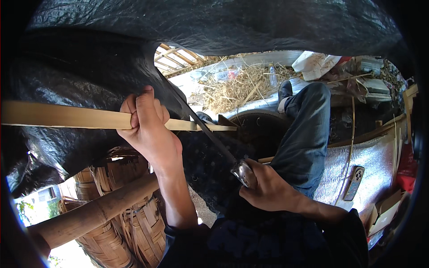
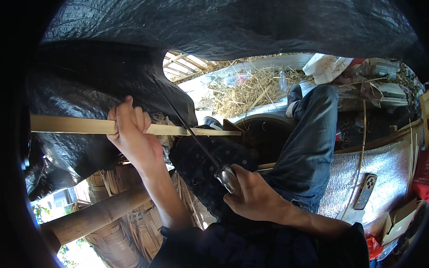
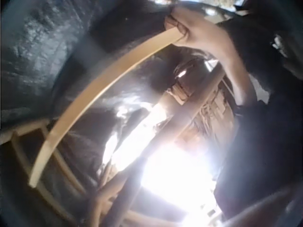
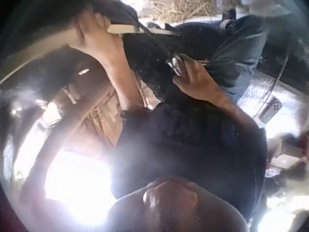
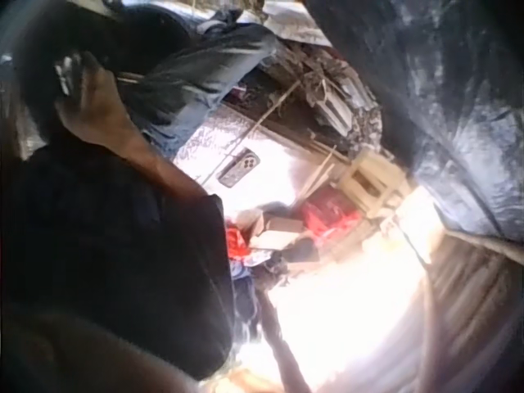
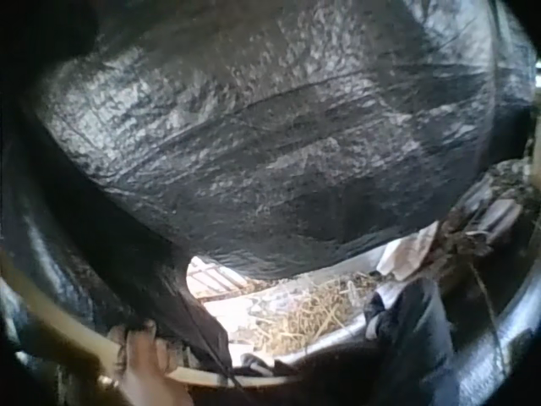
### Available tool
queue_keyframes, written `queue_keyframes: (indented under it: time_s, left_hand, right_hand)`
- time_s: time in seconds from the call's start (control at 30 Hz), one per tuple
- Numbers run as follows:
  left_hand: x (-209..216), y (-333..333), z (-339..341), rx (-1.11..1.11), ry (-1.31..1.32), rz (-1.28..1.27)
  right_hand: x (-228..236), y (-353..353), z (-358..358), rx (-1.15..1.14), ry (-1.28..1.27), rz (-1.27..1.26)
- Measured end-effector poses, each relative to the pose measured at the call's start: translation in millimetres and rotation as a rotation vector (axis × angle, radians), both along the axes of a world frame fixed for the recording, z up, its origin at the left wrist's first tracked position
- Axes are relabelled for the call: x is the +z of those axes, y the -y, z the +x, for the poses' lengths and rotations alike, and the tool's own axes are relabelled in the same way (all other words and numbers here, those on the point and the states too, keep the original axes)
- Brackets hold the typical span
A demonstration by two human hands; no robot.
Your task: The person scrapes a bamboo strip with a knife, lifts and turns the bamboo strip, and scrapes the strip with the knife.
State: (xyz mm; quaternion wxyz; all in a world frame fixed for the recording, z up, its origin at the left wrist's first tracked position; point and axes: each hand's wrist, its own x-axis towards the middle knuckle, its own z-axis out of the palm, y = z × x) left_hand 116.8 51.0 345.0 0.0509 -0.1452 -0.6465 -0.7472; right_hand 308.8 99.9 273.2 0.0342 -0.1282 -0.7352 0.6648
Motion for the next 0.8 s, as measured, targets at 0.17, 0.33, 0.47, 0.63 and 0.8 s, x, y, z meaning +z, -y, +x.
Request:
queue_keyframes:
  time_s: [0.17,0.33,0.47,0.63,0.8]
  left_hand:
    - [1,4,-11,-0.287,-0.078,0.057]
    - [5,16,-23,-0.561,-0.024,0.129]
    - [2,22,-27,-0.586,0.008,0.169]
    - [-1,28,-28,-0.675,0.002,0.191]
    - [0,25,-20,-0.644,-0.002,0.2]
  right_hand:
    - [-9,1,7,0.005,0.007,0.037]
    - [-8,-2,6,0.064,0.04,-0.012]
    - [-7,-6,4,0.049,0.003,0.02]
    - [38,-30,-7,0.031,-0.013,0.004]
    - [-4,-13,-4,0.236,0.195,-0.121]
